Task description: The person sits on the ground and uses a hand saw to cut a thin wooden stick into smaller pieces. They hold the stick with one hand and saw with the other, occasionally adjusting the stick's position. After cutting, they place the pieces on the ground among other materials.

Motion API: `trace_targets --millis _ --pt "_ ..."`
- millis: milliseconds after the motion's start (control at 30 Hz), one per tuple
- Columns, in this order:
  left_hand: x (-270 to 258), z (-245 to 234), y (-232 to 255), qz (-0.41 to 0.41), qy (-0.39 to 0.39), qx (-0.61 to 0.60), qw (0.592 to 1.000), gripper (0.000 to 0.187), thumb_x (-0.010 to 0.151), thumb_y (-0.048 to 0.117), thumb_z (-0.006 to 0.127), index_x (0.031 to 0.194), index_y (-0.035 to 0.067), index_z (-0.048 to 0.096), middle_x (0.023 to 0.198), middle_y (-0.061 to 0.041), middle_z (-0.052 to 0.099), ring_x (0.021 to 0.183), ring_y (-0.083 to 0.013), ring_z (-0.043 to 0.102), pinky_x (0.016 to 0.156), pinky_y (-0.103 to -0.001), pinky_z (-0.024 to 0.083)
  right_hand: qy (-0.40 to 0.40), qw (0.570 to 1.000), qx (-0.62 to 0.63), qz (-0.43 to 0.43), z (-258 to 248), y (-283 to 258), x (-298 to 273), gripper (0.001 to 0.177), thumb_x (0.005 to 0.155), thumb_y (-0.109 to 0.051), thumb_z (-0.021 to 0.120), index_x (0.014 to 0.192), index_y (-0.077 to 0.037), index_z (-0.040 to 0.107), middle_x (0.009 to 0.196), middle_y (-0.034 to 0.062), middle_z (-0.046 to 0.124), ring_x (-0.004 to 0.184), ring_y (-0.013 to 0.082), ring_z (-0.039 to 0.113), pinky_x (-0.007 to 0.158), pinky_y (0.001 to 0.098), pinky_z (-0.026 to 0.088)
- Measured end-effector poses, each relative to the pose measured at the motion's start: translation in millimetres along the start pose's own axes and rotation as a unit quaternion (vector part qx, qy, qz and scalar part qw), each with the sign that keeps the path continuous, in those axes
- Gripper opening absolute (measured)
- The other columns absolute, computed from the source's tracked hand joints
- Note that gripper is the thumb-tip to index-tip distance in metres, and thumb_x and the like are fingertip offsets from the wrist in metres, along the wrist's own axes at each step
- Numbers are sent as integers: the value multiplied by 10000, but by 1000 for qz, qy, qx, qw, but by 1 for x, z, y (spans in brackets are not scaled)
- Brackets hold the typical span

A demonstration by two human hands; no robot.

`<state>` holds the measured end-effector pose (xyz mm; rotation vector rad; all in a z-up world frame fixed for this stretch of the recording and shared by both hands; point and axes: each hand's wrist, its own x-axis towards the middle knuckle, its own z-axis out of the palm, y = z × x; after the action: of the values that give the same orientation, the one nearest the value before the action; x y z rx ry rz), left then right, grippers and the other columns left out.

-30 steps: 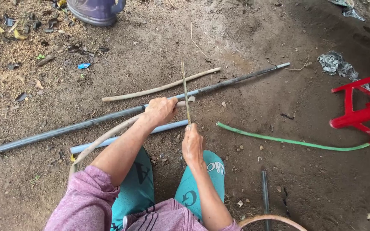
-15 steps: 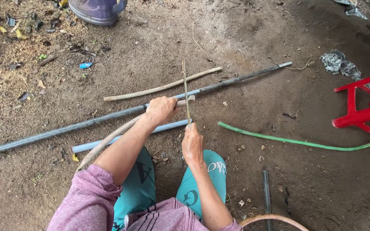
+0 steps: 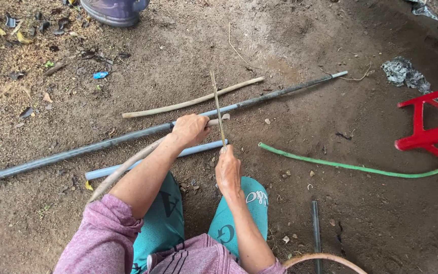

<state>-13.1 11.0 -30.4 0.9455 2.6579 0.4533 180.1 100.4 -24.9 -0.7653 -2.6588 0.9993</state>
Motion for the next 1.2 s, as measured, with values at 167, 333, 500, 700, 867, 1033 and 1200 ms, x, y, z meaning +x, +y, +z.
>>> trace_targets --millis 167,333,500,700,867,1033,1200 --pt "-4 -2 4 -16 7 11 1000 302 1009 448 585 1025 207 766 938 -145 815 1015 -361 803 898 -501 631 -18 999 -29 2 -5 -18 -1 273 1144 -326 366 1102 -130 552 825 324 739 821 514 765 695 628 583" --pt "-12 -15 13 -7 7 25 1000 291 991 422 570 1010 208 766 926 -124 822 989 -335 811 875 -477 640 -28 999 -24 24 -2 -15 17 268 1137 -302 358 1177 -142 568 855 313 752 866 502 774 716 633 587" --pt "-7 -15 -2 -32 29 34 998 231 1037 347 595 1036 197 770 909 -139 819 946 -314 820 857 -477 655 -50 997 -54 33 1 -24 18 295 1143 -343 344 1142 -154 570 870 307 762 869 472 791 718 592 617" --pt "-16 -25 8 -12 49 35 998 264 1012 377 604 1035 154 743 871 -175 809 896 -365 817 791 -524 652 -60 996 -34 51 -6 -32 30 313 1165 -277 315 1145 -135 593 834 264 768 731 363 792 605 456 623" --pt "-17 -30 -6 -37 64 39 997 192 1024 336 640 1095 197 751 905 -130 818 942 -320 823 832 -489 655 -90 993 -69 19 -6 -24 19 295 1161 -311 323 1116 -142 561 851 278 769 773 423 797 591 508 602" --pt "-39 -37 19 -31 61 55 996 188 1025 271 609 1090 188 764 885 -124 826 941 -309 828 830 -485 654 -88 995 22 36 -4 -24 21 365 1181 -235 293 1218 -61 613 863 315 756 687 375 774 541 416 613" --pt "-31 -35 14 -23 31 46 998 237 991 358 643 1042 157 757 885 -154 816 934 -347 820 831 -511 660 -112 989 -90 24 -19 -43 24 253 1130 -288 319 1105 -135 519 932 316 773 899 467 798 719 573 630"
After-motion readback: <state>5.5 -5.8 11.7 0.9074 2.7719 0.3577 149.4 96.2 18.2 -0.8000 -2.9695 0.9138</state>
